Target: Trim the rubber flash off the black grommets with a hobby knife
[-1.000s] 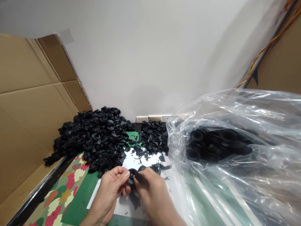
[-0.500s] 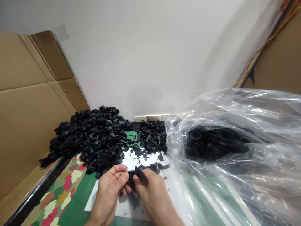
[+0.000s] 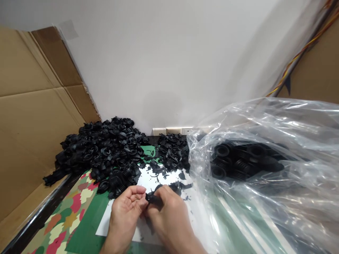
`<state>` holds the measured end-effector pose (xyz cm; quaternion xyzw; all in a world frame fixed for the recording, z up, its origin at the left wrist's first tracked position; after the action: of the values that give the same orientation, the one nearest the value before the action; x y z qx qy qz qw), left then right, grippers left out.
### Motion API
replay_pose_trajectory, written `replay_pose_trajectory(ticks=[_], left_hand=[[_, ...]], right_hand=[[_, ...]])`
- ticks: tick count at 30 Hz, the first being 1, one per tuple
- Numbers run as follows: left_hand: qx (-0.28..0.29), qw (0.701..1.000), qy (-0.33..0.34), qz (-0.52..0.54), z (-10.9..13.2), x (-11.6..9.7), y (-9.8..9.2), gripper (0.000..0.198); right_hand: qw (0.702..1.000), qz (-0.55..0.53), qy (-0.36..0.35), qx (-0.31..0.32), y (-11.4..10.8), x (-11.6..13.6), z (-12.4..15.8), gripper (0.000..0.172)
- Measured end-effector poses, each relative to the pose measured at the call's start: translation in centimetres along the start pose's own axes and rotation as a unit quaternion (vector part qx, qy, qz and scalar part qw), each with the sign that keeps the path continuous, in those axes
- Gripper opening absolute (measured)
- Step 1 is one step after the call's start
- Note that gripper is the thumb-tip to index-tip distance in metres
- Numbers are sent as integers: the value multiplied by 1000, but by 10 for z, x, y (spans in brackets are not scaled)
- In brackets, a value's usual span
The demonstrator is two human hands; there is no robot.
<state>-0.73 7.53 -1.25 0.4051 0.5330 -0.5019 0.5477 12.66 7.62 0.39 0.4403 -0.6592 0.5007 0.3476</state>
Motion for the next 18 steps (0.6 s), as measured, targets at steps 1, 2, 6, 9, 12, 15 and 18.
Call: replay_pose_trajectory(ticks=[1,2,6,9,12,15,18], left_hand=[[7,1000,-15,15,-1,3,1,22],[14,999,-30,31,-1,6,3,25],[26,994,-71,83,-1,13,7,35],[20,991,-92,100,-1,15,6,38],[5,990,-103,101,-1,15,3,39],[-13,989,-109,101,-1,17,-1,39],[-22,990,-99,98,0,17,-3,37]], right_hand=[[1000,-24,20,0,-1,-3,0,13],[998,-52,40,2,-1,-6,0,14],[986,-142,89,23,-3,-11,-1,15],[981,-166,88,40,-4,-9,-3,18],[983,-155,55,75,-2,-5,-5,20],[988,-126,22,91,0,-3,-5,17],[991,-102,17,88,1,-2,-6,16]])
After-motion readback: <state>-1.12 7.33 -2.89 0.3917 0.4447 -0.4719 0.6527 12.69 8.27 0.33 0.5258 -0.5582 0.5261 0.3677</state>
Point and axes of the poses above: each hand's wrist, its own z-axis away from the middle knuckle, its own y-axis out of the palm, x = y × z, the point moved 8 cm from there along -z, towards the middle knuckle, and after that the axes turned 11 degrees about -z, right-handed, at the moved point
